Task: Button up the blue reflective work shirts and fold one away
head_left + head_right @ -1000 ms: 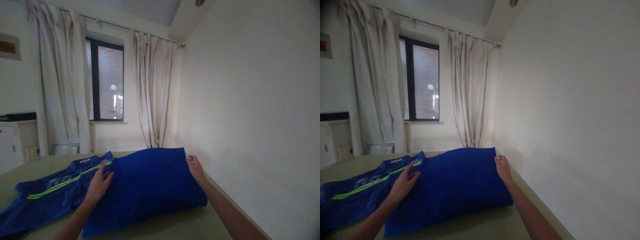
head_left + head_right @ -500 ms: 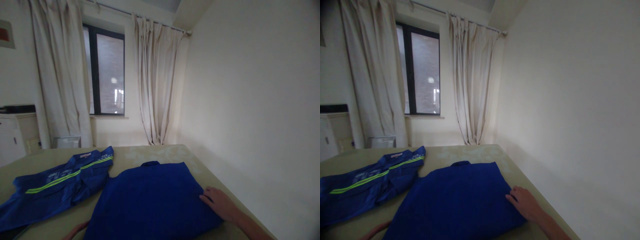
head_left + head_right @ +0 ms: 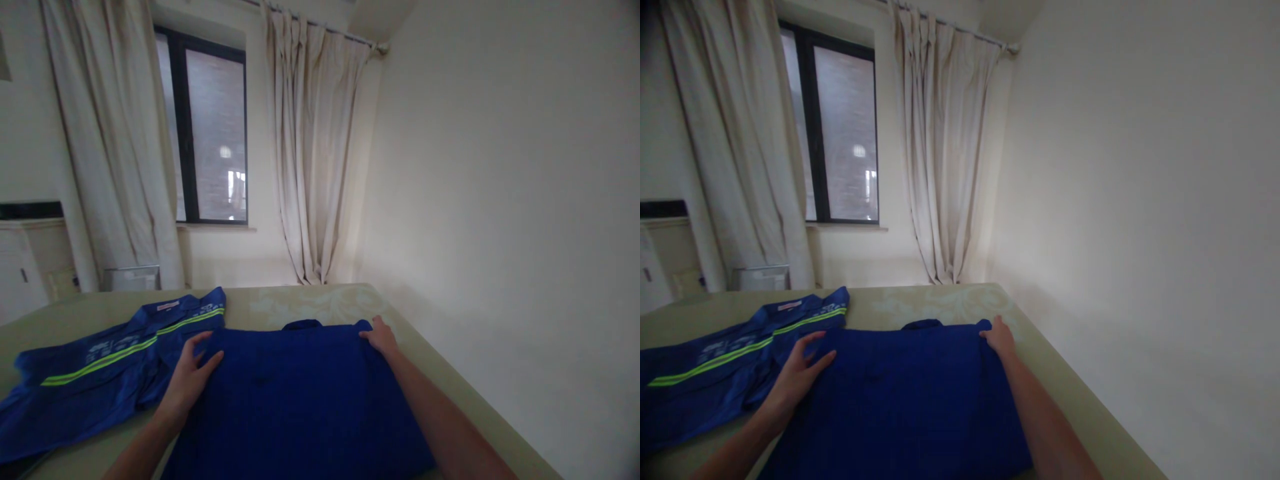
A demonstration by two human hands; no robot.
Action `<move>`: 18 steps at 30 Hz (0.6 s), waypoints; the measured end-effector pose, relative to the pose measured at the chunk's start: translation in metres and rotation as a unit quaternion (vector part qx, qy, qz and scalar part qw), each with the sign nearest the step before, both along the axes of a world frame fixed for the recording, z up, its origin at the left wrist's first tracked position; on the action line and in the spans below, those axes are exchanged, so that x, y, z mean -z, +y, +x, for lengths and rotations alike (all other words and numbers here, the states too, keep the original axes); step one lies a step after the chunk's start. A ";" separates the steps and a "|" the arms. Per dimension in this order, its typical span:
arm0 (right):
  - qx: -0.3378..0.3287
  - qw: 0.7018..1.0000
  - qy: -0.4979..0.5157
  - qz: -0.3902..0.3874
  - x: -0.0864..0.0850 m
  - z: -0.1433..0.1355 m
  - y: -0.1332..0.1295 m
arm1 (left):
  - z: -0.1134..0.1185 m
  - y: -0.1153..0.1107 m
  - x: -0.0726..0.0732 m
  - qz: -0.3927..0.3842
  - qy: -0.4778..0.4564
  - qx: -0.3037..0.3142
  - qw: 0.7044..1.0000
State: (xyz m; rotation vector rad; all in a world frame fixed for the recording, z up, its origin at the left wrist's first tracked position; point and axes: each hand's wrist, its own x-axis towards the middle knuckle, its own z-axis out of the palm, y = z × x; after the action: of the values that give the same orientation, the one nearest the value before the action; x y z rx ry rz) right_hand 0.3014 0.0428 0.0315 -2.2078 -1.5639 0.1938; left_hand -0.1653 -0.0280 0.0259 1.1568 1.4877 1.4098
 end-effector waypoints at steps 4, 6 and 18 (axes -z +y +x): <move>-0.009 0.998 -0.002 0.060 -0.010 -0.001 0.006 | -0.003 0.009 -0.008 0.039 0.076 -0.014 0.996; -0.010 0.995 -0.003 0.095 -0.015 -0.007 0.009 | -0.001 0.014 -0.010 0.023 0.217 -0.059 0.974; -0.296 0.954 -0.014 0.049 0.012 -0.080 -0.116 | -0.018 -0.087 0.036 -0.083 0.194 0.015 0.977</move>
State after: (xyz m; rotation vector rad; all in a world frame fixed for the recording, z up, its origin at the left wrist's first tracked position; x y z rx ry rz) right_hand 0.2218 -0.0730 0.0191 -1.6166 -2.1614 0.2523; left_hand -0.1829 -0.1155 -0.0104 1.3959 1.8083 1.0537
